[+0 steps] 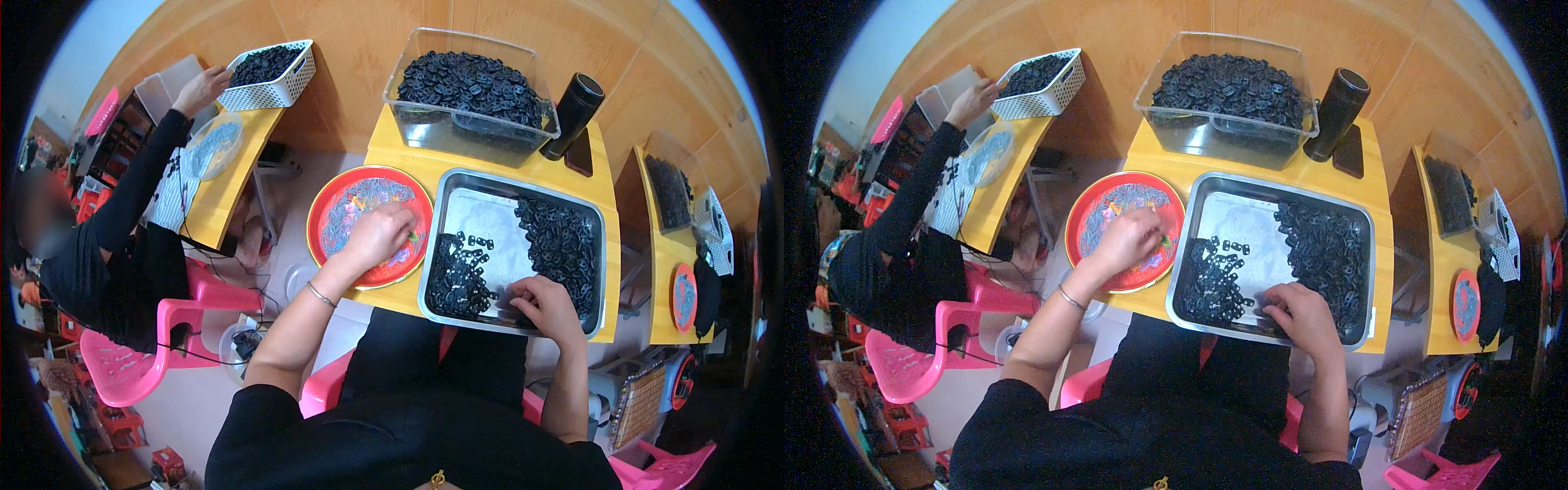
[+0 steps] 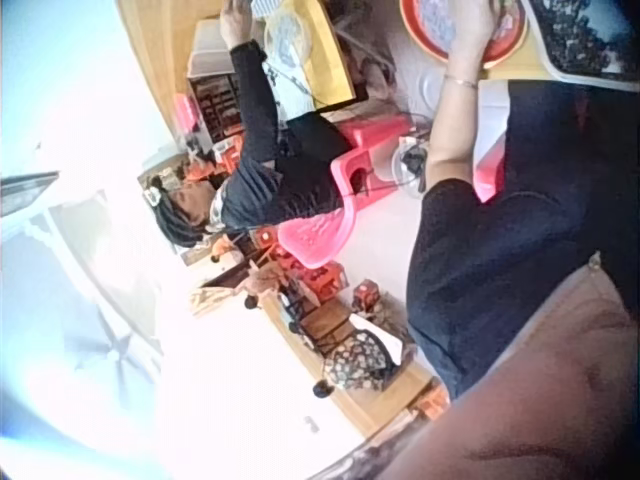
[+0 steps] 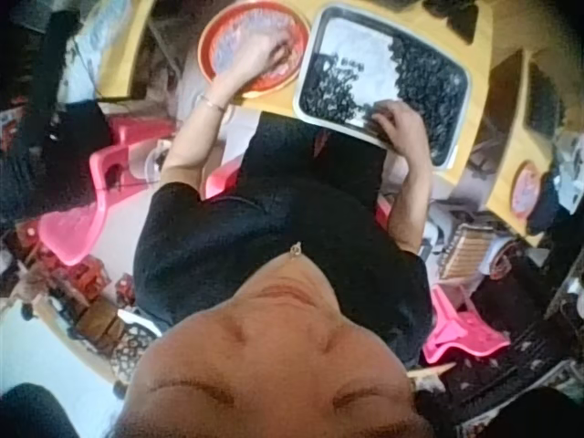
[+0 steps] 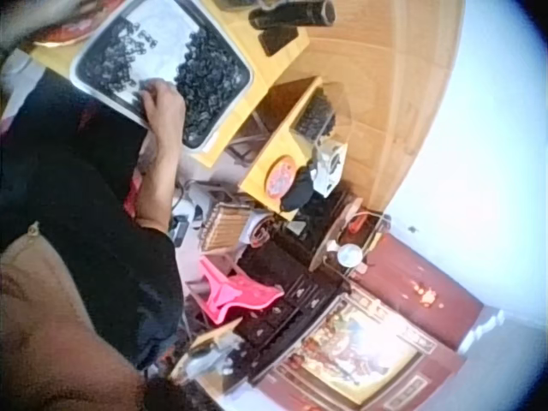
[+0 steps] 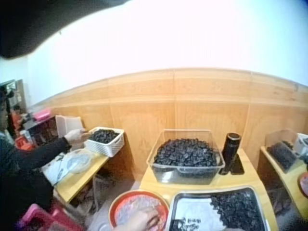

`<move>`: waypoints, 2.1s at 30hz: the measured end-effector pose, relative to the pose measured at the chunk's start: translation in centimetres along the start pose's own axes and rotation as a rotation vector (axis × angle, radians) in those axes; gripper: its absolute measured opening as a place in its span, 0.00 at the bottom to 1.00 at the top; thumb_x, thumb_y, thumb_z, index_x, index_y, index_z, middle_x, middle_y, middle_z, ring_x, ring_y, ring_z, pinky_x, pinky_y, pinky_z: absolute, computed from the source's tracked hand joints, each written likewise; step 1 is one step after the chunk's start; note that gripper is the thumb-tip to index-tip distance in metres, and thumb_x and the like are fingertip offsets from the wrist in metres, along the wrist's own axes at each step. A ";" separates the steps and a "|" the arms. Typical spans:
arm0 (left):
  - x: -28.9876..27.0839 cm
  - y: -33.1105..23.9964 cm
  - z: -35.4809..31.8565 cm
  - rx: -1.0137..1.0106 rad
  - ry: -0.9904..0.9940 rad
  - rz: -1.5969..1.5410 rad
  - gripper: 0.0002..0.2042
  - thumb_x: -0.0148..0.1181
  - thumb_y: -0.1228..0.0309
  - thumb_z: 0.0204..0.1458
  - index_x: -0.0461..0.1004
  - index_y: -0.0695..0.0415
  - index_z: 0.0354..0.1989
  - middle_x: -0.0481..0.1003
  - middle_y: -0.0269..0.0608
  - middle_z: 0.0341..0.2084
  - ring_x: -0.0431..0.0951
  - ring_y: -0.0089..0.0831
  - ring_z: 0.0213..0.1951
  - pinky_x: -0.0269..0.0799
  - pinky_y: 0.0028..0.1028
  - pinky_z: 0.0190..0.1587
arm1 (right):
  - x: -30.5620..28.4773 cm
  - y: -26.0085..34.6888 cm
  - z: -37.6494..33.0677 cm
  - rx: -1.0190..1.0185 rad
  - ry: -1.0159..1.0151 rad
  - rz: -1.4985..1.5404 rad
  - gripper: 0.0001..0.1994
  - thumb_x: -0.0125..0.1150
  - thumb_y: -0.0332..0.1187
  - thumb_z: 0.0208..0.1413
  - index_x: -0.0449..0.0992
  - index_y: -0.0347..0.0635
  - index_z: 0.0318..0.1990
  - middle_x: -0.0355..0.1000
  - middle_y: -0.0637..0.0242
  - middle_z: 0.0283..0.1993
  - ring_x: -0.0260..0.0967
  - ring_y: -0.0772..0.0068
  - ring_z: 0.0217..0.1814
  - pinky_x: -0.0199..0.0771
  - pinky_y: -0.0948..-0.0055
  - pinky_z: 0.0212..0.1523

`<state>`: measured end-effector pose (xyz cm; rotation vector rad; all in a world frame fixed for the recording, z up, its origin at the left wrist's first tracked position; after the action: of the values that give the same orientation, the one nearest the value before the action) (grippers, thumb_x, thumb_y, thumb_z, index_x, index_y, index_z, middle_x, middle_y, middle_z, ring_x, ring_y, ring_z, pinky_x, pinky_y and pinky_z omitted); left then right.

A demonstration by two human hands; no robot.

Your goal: The person assembles plastic clips by taking pins from a round tray and fitting them into black plastic pieces by hand.

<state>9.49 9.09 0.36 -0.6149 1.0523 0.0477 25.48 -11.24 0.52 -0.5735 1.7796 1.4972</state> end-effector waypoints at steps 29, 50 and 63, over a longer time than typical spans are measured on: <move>2.4 -3.5 0.3 0.311 0.254 0.316 0.03 0.53 0.73 0.39 0.71 0.59 0.22 0.71 0.42 0.24 0.73 0.38 0.31 0.71 0.33 0.31 | -2.1 -1.7 -0.6 0.006 0.016 0.008 0.08 0.58 0.28 0.42 0.72 0.42 0.33 0.68 0.60 0.29 0.69 0.61 0.31 0.68 0.67 0.32; 5.9 -5.9 -3.9 -0.425 0.149 -1.195 0.05 0.53 0.81 0.48 0.73 0.62 0.34 0.73 0.32 0.25 0.71 0.15 0.28 0.70 0.15 0.31 | 2.0 0.6 1.8 -0.152 0.005 -0.211 0.06 0.57 0.31 0.41 0.70 0.47 0.29 0.67 0.66 0.28 0.67 0.63 0.36 0.68 0.65 0.32; 7.7 -7.6 -3.5 -0.561 0.108 -1.565 0.09 0.54 0.82 0.47 0.69 0.59 0.37 0.72 0.33 0.29 0.72 0.18 0.33 0.70 0.19 0.36 | 1.7 0.9 2.0 0.038 -0.099 0.340 0.06 0.60 0.29 0.42 0.73 0.42 0.31 0.69 0.66 0.28 0.68 0.71 0.28 0.69 0.75 0.30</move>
<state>13.05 -0.86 -3.79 -1.8196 0.4051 -1.0911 24.28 -8.95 -0.31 -0.1779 1.8906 1.6796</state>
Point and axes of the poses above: each hand's wrist, its own z-axis towards the middle knuckle, its own x-axis out of the palm, y = z × x, the point moved 9 cm from there along z, towards the middle knuckle
